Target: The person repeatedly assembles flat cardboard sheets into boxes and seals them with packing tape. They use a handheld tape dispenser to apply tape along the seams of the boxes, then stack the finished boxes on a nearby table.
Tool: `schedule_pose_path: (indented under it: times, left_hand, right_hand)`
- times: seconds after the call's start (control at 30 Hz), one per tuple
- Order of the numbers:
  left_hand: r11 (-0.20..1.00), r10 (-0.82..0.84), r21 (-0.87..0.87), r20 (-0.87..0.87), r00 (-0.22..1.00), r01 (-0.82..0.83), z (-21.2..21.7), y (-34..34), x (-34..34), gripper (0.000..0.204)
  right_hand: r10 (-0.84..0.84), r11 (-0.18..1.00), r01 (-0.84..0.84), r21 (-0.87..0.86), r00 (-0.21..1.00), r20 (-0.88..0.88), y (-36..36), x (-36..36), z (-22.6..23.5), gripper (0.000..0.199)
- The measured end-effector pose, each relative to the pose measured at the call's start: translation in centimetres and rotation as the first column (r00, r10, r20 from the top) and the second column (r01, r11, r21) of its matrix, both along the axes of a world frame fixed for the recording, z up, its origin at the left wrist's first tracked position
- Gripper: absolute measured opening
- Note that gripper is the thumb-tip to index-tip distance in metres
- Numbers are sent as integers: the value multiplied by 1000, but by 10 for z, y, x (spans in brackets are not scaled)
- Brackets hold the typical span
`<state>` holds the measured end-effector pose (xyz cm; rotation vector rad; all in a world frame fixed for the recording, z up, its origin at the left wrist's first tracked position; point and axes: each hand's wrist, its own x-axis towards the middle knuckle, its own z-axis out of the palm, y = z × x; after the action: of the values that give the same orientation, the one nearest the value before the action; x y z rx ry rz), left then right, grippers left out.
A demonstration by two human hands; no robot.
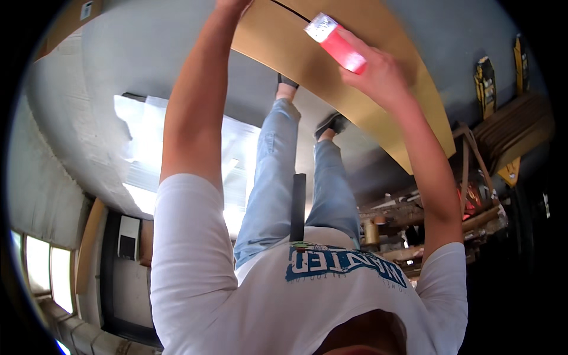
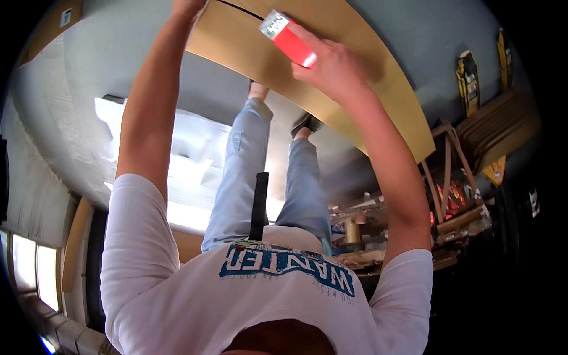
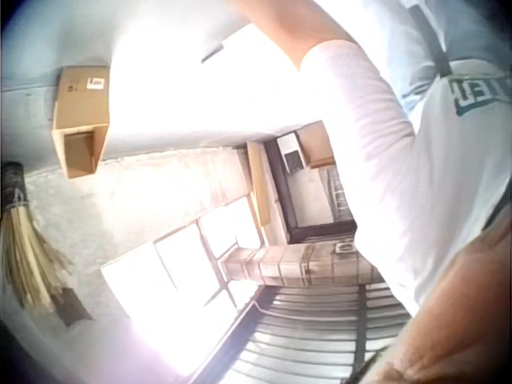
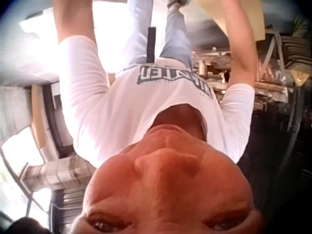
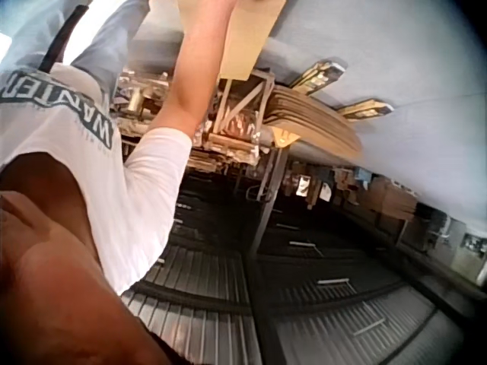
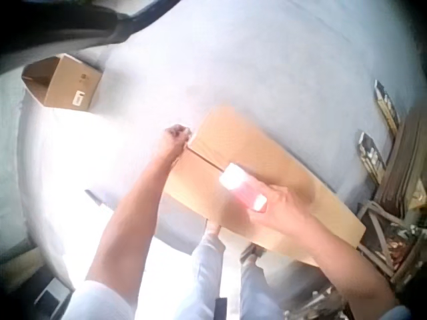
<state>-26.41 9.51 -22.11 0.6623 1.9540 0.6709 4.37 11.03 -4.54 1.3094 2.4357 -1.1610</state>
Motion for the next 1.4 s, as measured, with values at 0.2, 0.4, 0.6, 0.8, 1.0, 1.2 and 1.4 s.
schedule_pose_path:
  times: [0.2, 0.4, 0.6, 0.8, 1.0, 1.2, 1.4]
  left_hand:
    - [927, -335, -315, -447, 829, 204, -90, -43, -53, 55]
    - [949, 224, 263, -167, 960, -176, 83, -38, 45, 48]
    - [916, 375, 143, 18, 927, -374, 115, -205, 254, 38]
    - [640, 768, -393, 330, 549, -660, 165, -256, 419, 47]
    - [871, 490, -83, 219, 843, -485, 207, -219, 470, 55]
    - [810, 490, -448, 163, 856, -378, 230, -302, 453, 54]
    - [929, 213, 246, 251, 944, -275, 227, -201, 459, 56]
  right_hand:
    - [69, 997, -69, -20, 998, 15, 3, -12, -13, 72]
    - [17, 992, 0, -128, 991, 133, 15, -15, -5, 67]
    - [37, 988, -37, -152, 999, -3, 18, -11, 12, 57]
    - [126, 989, -127, -75, 992, -27, 15, 3, -4, 48]
    - [146, 989, -146, -11, 988, -46, 6, 9, -4, 48]
    - [152, 987, -155, -48, 986, -68, 7, 14, 2, 47]
    - [167, 985, -170, -35, 983, -80, 6, 7, -8, 49]
